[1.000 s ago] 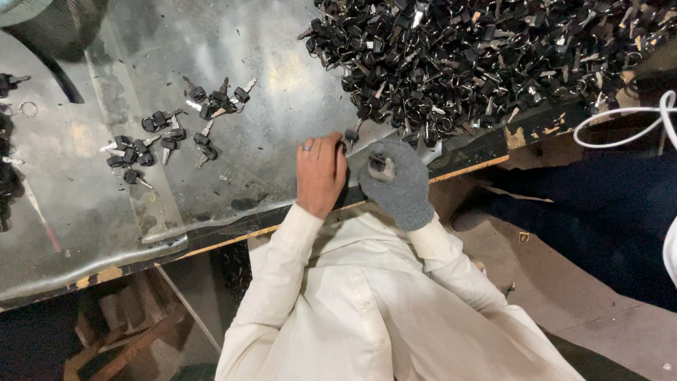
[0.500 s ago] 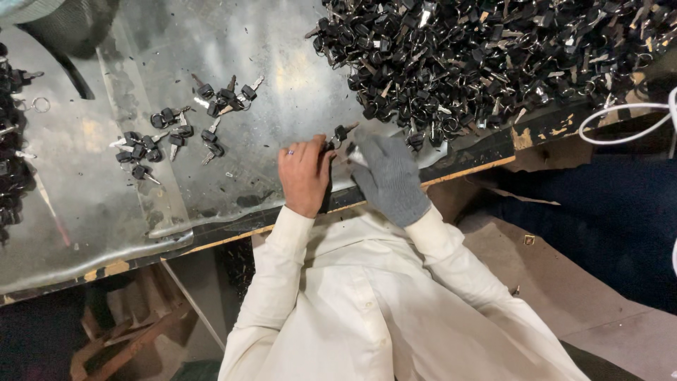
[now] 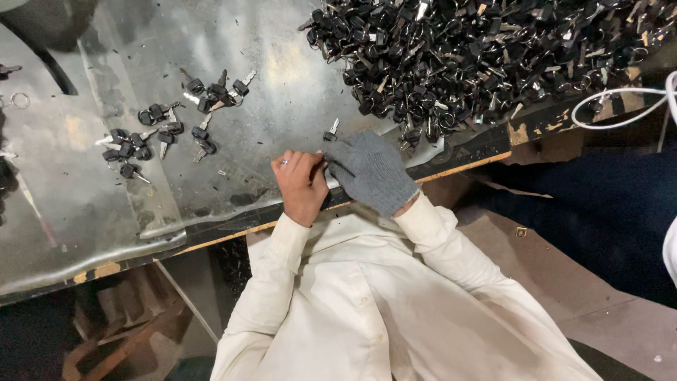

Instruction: The person repeatedly picks up individual keys from a large pile on a metal table, briefly handles them, and places them into a smaller pile. The person wears a white long-sleeved shirt and a gray glove on the right hand. The task continues throughout the clip.

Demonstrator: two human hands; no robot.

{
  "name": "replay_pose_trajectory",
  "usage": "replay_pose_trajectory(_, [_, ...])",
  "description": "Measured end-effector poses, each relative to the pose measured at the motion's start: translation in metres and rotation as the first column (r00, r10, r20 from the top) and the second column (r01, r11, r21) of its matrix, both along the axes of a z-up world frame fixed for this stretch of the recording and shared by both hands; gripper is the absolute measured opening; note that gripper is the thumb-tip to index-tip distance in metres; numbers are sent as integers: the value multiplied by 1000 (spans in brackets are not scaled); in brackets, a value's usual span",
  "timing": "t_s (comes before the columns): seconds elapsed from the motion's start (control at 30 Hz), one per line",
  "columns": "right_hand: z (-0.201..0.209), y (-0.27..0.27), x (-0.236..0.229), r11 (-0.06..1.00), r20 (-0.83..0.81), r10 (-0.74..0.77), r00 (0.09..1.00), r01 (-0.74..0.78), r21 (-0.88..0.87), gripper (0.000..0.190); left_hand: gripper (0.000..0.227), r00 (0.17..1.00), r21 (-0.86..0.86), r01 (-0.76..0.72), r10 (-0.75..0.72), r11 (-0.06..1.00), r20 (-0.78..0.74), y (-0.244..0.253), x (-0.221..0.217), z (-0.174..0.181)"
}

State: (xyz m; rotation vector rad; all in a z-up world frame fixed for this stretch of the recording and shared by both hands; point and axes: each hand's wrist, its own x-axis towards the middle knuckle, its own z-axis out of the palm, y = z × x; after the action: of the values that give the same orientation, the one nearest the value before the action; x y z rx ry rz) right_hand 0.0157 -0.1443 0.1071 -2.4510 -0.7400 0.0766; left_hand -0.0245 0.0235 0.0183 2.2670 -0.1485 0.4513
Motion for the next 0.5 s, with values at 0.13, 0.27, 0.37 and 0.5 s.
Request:
replay_pose_trajectory(0.13, [-22, -24, -10, 978, 198, 0, 980, -41, 203, 25, 28, 991, 260, -105, 123, 960, -53, 46, 20, 28])
replay_pose_trajectory(0.27, [-65, -42, -25, 907, 91, -266, 960, 217, 361, 30, 51, 949, 294, -310, 276, 904, 153, 65, 50, 50])
replay_pose_trajectory(0.37, [-85, -46, -32, 714, -150, -381, 912, 393, 579, 62, 56, 972, 118, 222, -229, 968, 45, 7, 80, 44])
replay_pose_trajectory(0.5, [-87, -48, -36, 726, -96, -402, 911, 380, 573, 88, 59, 942, 458, 308, -336, 834, -21, -59, 111, 28])
